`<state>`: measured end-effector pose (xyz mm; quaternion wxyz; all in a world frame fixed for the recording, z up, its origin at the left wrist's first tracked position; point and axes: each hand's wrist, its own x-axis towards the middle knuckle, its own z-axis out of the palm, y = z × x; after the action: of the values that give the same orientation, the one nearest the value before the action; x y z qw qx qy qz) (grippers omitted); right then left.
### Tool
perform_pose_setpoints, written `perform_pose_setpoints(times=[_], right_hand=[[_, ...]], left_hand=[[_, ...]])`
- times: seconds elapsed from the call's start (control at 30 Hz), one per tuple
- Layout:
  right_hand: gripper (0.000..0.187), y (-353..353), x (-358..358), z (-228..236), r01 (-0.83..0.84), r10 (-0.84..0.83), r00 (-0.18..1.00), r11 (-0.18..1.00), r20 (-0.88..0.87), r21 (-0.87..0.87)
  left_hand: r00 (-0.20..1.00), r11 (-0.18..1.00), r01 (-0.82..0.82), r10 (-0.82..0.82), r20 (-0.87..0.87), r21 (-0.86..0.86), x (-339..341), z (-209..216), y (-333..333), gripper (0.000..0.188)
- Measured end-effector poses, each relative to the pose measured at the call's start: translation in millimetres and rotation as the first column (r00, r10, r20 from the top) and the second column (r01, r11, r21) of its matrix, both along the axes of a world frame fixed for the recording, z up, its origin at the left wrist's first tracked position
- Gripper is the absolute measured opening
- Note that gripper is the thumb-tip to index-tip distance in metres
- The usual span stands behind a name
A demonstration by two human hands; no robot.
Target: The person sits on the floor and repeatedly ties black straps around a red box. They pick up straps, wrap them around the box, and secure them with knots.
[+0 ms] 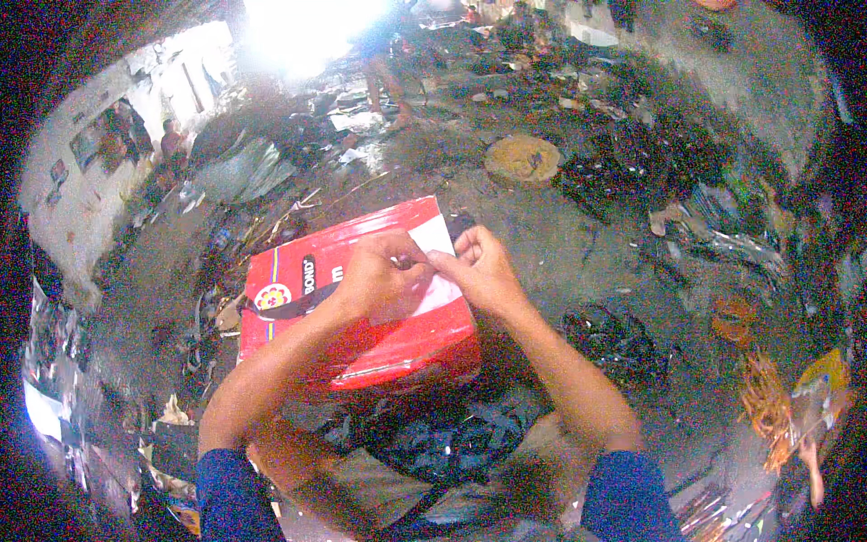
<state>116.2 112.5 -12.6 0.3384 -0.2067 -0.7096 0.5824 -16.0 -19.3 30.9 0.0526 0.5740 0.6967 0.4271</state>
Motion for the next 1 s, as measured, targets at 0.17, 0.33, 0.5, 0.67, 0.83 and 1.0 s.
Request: perform_pose_setpoints(times=[0.17,0.33,0.5,0.67,0.83,1.0], right_hand=[[0.027,9,9,-10,0.023,-0.022,1.000,0.973,-0.007,0.231],[0.021,-8,18,-9,-0.245,0.177,0.969,0.765,-0.172,-0.595],[0.025,3,24,8,-0.234,0.210,0.971,0.729,-0.116,-0.644],[0.034,21,-11,22,0.109,-0.210,0.952,0.912,0.223,0.396],[0.023,25,-19,-2,0.172,-0.220,0.972,0.905,0.083,0.388],[0.022,31,-22,-74,0.203,-0.213,0.973,0.972,0.084,0.119]], left_hand=[[0.997,0.984,0.034,-0.046,0.062,0.177,11,-11,12,0.012],[0.975,0.962,0.048,-0.105,0.197,0.270,9,-29,15,0.008],[0.979,0.953,0.078,-0.129,0.158,0.294,10,-29,21,0.008],[0.988,0.965,0.047,-0.083,0.132,0.257,9,-26,18,0.008],[0.976,0.973,0.050,-0.096,0.198,0.225,8,-25,18,0.009],[0.984,0.981,0.002,-0.037,0.176,0.195,9,-27,19,0.006]])
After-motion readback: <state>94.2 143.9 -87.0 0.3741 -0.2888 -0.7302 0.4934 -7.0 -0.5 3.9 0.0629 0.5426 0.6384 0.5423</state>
